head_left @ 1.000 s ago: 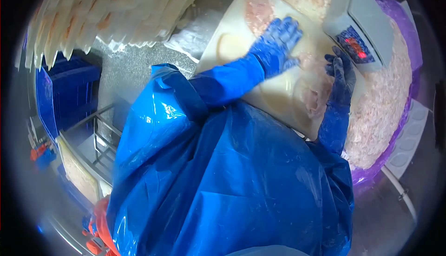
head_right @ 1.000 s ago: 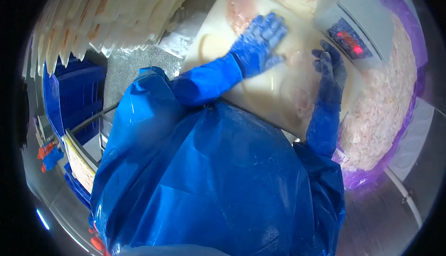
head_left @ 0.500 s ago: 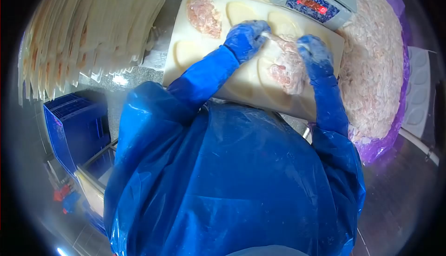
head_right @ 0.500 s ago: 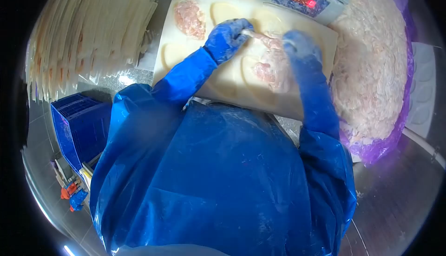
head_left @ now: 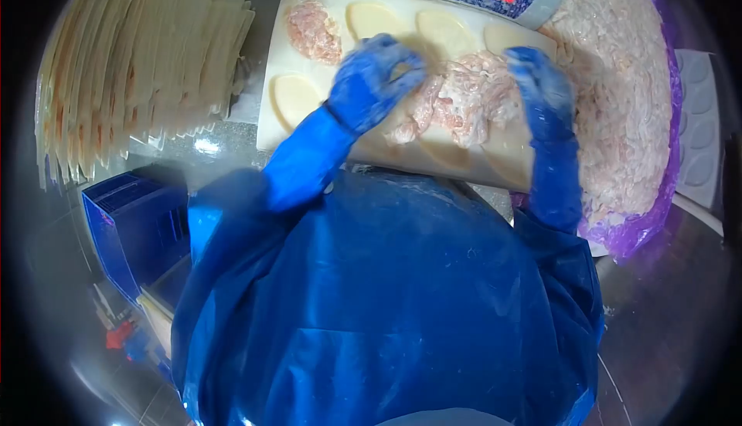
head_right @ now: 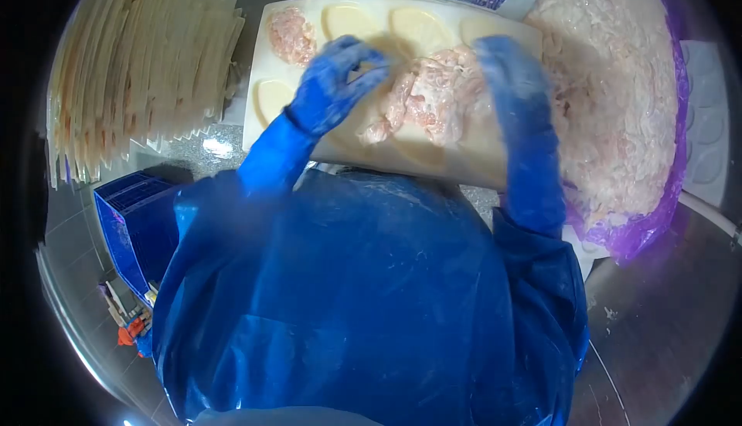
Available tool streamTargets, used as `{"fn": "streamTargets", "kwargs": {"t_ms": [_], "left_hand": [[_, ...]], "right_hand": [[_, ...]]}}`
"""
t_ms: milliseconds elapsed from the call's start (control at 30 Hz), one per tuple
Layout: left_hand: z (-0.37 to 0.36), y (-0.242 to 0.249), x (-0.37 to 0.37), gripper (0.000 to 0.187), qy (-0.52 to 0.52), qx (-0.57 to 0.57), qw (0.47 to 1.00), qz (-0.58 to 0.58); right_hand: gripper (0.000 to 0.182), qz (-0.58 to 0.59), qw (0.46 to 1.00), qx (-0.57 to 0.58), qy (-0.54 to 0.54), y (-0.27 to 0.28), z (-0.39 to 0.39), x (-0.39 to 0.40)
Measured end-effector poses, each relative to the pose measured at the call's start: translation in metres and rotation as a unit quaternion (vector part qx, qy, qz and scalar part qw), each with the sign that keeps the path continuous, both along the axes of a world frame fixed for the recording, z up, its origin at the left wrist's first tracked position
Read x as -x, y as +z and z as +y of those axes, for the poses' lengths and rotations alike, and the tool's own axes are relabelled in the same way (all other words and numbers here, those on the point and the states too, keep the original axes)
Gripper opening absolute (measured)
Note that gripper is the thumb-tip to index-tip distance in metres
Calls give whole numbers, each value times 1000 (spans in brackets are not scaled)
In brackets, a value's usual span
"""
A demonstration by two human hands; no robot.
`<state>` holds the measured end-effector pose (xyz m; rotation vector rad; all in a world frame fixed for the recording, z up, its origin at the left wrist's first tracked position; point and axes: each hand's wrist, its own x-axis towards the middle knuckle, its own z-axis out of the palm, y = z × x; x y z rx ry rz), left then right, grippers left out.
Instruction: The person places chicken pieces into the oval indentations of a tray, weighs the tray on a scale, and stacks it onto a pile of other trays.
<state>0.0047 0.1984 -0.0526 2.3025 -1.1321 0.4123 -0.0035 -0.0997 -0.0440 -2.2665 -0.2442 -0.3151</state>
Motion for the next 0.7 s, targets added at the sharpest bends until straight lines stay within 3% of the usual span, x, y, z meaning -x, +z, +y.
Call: {"fn": "streamTargets", "kwargs": {"t_ms": [67, 133, 200, 233, 267, 333, 400, 467, 533, 600, 633, 667, 700], "left_hand": [[-37, -9, -4, 27, 121, -5, 951, 283], [-48, -27, -2, 32, 115, -55, 981, 149], [-35, -36, -4, 29, 104, -11, 987, 123], [-24, -31, -7, 25, 63, 78, 964, 248], [-15, -29, -9, 20, 20, 165, 916, 366], [-4, -27, -11, 12, 6, 219, 886, 409], [6, -14, -18, 10, 4, 236, 839, 491], [18, -5, -21, 11, 18, 223, 866, 448], [29, 7, -20, 13, -3, 231, 811, 537], [35, 14, -20, 15, -41, 256, 788, 559], [37, 16, -22, 16, -53, 246, 798, 548], [39, 18, -25, 17, -66, 235, 808, 536], [42, 20, -28, 19, -61, 231, 802, 547]], "right_hand": [[27, 98, 992, -72, 33, -6, 36, 2], [27, 148, 983, -85, 70, -23, 52, 6], [29, 39, 982, 139, 119, -30, 59, 12], [32, 80, 986, 44, 140, -28, 56, 9], [32, 81, 985, 43, 144, -28, 59, 8], [35, 112, 974, -146, 130, -28, 68, 5], [40, 85, 975, -96, 179, -25, 76, 3], [41, 97, 967, 77, 221, -21, 89, 5], [39, 121, 971, 63, 197, -31, 100, 0], [35, 258, 902, -241, 247, -38, 113, -7], [34, 388, 813, -304, 311, -25, 115, -13], [34, 387, 813, -305, 310, -23, 118, -15], [32, 468, 777, -284, 310, -21, 120, -17]]}}
